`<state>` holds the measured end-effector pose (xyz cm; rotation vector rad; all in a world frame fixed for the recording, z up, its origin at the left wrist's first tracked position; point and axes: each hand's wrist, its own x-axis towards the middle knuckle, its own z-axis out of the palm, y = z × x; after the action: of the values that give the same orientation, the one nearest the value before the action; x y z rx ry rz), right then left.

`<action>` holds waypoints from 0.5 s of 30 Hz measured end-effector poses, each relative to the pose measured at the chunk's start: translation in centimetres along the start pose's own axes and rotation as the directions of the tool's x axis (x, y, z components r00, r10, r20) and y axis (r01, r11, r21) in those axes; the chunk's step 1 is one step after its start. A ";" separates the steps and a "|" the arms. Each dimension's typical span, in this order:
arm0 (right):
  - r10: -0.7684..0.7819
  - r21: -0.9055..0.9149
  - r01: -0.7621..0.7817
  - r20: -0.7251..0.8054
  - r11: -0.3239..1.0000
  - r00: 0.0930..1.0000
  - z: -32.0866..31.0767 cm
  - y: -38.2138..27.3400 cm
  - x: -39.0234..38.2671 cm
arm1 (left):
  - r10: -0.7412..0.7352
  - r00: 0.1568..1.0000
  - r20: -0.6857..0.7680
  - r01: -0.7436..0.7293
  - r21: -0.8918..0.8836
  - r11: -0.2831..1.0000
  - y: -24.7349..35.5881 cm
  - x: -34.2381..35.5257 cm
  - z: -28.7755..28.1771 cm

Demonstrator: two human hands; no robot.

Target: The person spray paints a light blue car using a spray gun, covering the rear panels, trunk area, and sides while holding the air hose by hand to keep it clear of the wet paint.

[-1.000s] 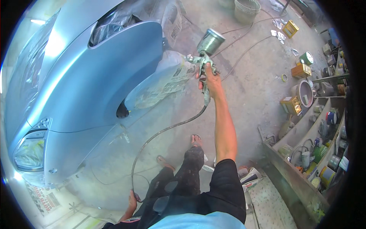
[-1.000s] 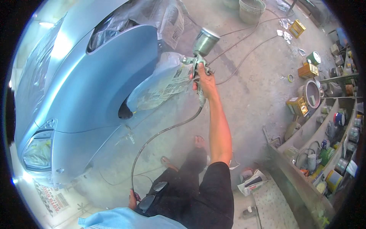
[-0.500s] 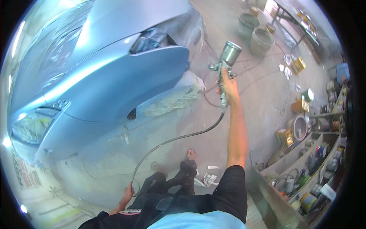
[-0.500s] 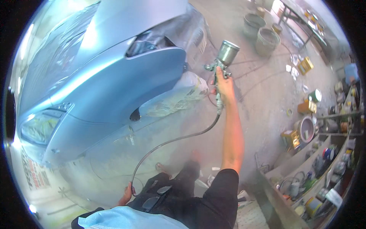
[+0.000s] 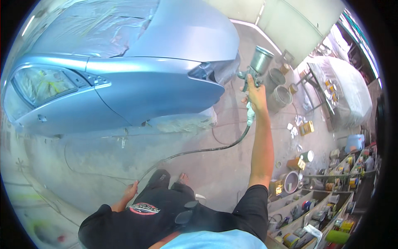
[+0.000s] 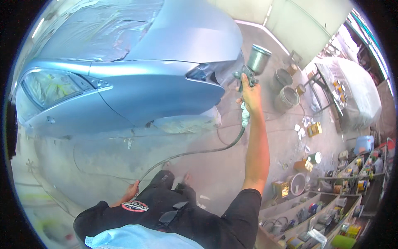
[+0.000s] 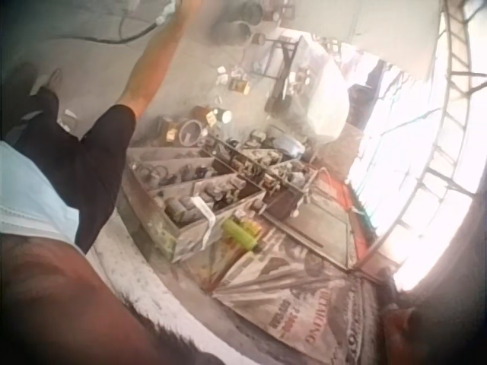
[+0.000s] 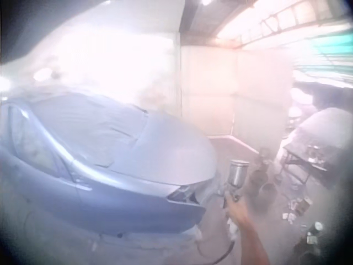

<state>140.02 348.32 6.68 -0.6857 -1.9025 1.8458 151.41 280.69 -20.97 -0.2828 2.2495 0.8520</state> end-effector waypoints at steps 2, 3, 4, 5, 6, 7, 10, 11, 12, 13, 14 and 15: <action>-0.043 -0.124 0.027 -0.130 0.992 0.991 0.5 1.0 2.3 | 0.051 0.999 -0.015 -0.052 -0.080 0.995 0.5 0.7 0.7; -0.006 -0.108 -0.005 -0.102 0.994 0.995 0.7 1.2 2.7 | 0.098 0.995 -0.024 -0.101 -0.137 0.985 0.6 1.0 1.0; -0.024 -0.121 0.015 -0.077 0.993 0.997 1.2 0.6 2.5 | 0.097 0.995 -0.036 -0.101 -0.167 0.981 1.0 1.5 1.2; 0.006 -0.053 -0.007 -0.022 0.999 1.000 1.9 -0.3 1.8 | 0.064 0.998 -0.017 -0.066 -0.180 0.981 1.0 1.7 1.2; 0.046 0.015 -0.046 0.045 0.999 0.998 2.8 -0.7 0.9 | 0.017 1.000 0.002 -0.016 -0.192 0.981 0.6 1.3 1.3; 0.048 0.027 -0.050 0.054 0.998 0.997 3.5 -1.9 -0.1 | 0.002 1.000 -0.007 -0.004 -0.219 0.976 0.4 0.8 1.4; 0.096 -0.034 -0.096 -0.013 0.995 0.995 2.7 -3.4 -1.0 | -0.100 0.995 0.030 0.104 -0.291 0.951 1.5 1.9 1.4; 0.070 -0.038 -0.072 -0.044 0.997 0.997 2.0 -2.8 -1.1 | -0.154 0.988 -0.004 0.146 -0.296 0.944 1.4 2.5 1.9; 0.045 -0.046 -0.049 -0.081 0.998 0.996 1.2 -2.2 -1.6 | -0.207 0.978 -0.028 0.189 -0.301 0.935 1.2 3.4 2.8; 0.094 -0.015 -0.097 -0.123 0.995 0.988 1.2 -2.4 -2.6 | -0.211 0.974 -0.085 0.174 -0.321 0.931 0.3 4.7 4.0; 0.149 0.018 -0.148 -0.170 0.989 0.974 1.1 -2.4 -3.8 | -0.214 0.974 -0.075 0.177 -0.339 0.924 -1.0 6.0 5.1; 0.164 0.023 -0.163 -0.181 0.986 0.970 1.2 -1.4 -4.5 | -0.012 0.995 -0.100 -0.016 -0.276 0.961 -3.2 6.6 5.7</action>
<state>142.82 344.59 8.22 -0.9997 -1.7667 1.8155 151.00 282.22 -30.09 -0.4616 2.2196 1.1790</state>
